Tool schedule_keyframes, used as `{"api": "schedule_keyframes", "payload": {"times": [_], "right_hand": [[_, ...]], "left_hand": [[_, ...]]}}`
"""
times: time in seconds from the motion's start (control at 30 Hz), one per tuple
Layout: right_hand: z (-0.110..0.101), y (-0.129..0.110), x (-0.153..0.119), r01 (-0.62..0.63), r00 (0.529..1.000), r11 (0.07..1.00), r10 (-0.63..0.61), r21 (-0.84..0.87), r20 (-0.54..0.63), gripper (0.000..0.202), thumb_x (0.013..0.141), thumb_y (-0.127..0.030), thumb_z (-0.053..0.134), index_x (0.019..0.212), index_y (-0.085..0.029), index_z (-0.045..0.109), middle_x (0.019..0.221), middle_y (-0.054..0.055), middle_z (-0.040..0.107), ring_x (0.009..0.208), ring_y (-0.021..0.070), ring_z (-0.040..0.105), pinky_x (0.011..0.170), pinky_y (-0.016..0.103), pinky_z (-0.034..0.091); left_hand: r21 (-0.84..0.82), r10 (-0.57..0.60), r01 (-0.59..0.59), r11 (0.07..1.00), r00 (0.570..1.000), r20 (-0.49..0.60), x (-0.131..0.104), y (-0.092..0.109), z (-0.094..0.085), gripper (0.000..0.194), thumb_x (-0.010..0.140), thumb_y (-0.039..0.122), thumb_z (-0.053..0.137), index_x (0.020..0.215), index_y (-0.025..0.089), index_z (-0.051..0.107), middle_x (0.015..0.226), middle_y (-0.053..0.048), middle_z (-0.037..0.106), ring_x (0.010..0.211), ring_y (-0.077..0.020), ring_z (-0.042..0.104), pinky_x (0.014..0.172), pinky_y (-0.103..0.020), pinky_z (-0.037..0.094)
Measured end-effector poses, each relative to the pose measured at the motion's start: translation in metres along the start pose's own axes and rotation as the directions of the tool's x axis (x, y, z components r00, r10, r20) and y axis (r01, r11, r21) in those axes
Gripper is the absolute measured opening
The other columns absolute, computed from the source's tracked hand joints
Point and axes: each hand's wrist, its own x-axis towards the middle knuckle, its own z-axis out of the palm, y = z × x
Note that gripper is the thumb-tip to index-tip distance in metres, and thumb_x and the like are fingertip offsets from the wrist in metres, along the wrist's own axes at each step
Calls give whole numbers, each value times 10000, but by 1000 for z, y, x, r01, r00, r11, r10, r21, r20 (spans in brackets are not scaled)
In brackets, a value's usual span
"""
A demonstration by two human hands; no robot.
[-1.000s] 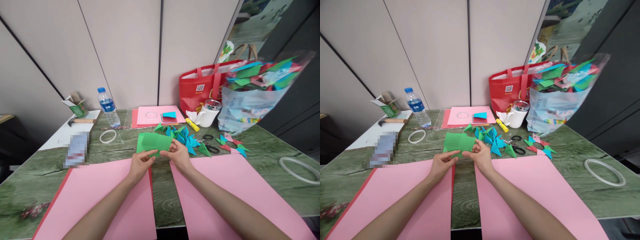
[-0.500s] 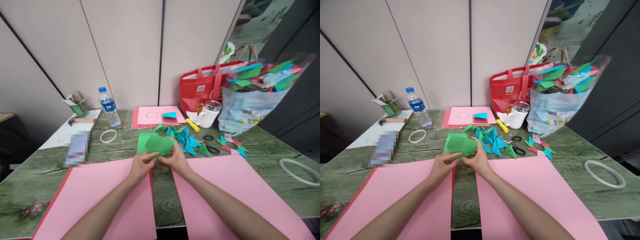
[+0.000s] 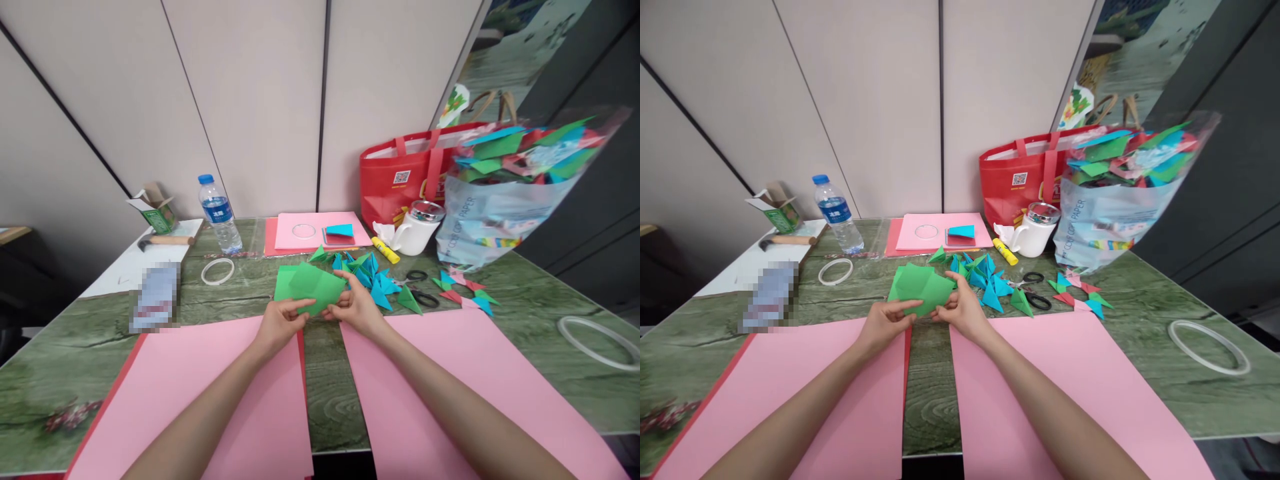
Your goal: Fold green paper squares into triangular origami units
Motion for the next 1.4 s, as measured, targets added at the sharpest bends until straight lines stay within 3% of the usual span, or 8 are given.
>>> {"api": "schedule_keyframes", "payload": {"times": [0.27, 0.47, 0.6, 0.73, 0.9, 1.1, 1.27, 1.4], "right_hand": [[-18, 3, 4, 151, 988, 946, -137, -287, 69, 580, 657, -109, 495, 1194, -214, 301, 661, -25, 625, 629, 151, 641, 623, 304, 528], [-22, -7, 7, 157, 981, 981, -168, -112, -96, 110, 737, -238, 484, 839, -196, 489, 957, 53, 618, 819, 153, 612, 652, 279, 513], [-15, -9, 1, 109, 993, 985, -103, -136, 51, 167, 694, -255, 566, 840, -177, 585, 905, 39, 612, 699, 135, 602, 566, 253, 519], [-8, -6, -4, 63, 984, 983, -33, -170, 177, 345, 641, -205, 613, 986, -203, 602, 735, -11, 608, 511, 87, 539, 505, 242, 521], [4, -2, -7, -9, 997, 1000, 7, 19, 83, 423, 592, -209, 674, 1002, -199, 572, 674, -33, 602, 557, 114, 577, 563, 287, 549], [12, -1, -11, 19, 993, 999, -22, 28, 118, 405, 634, -235, 660, 1023, -196, 552, 724, -10, 608, 612, 130, 598, 609, 297, 538], [12, 2, -13, 84, 970, 996, -79, -13, 231, 306, 710, -170, 531, 1012, -214, 563, 875, 28, 591, 702, 130, 596, 613, 279, 522], [11, 4, -12, 204, 968, 964, -173, -172, 179, 286, 687, -168, 562, 966, -209, 609, 969, 52, 540, 803, 151, 576, 637, 269, 513]], "left_hand": [[-141, -114, 123, 982, 991, 71, 4, -2, -10, 330, 613, 197, 626, 928, 118, 681, 559, -4, 582, 493, -88, 471, 489, -199, 398], [-193, -155, 179, 965, 979, 130, 7, -5, -13, 283, 591, 135, 597, 856, 109, 691, 644, -18, 637, 581, -130, 569, 613, -269, 488], [-151, -109, 125, 981, 987, 115, 7, -4, -13, 243, 602, 139, 586, 818, 113, 695, 684, -33, 638, 656, -162, 595, 651, -302, 502], [-118, 0, -4, 993, 999, -32, 9, -5, -15, 166, 614, 138, 602, 748, 133, 700, 801, -78, 662, 925, -233, 566, 727, -306, 482], [-313, 68, -121, 942, 982, -177, 7, -2, -11, 246, 679, 244, 615, 909, 171, 666, 1211, -100, 518, 1067, -223, 500, 814, -316, 447], [-243, -48, 27, 970, 996, -80, 1, 1, -3, 356, 694, 298, 611, 1027, 174, 634, 940, -54, 658, 849, -198, 573, 691, -262, 448], [-459, -110, 54, 887, 989, -97, 6, -10, -4, 352, 667, 299, 636, 987, 153, 642, 833, -57, 663, 697, -147, 574, 611, -239, 438], [-540, -141, 113, 834, 990, -12, 6, -13, -4, 379, 651, 294, 655, 1002, 154, 630, 810, -61, 661, 702, -153, 579, 608, -247, 441]]}}
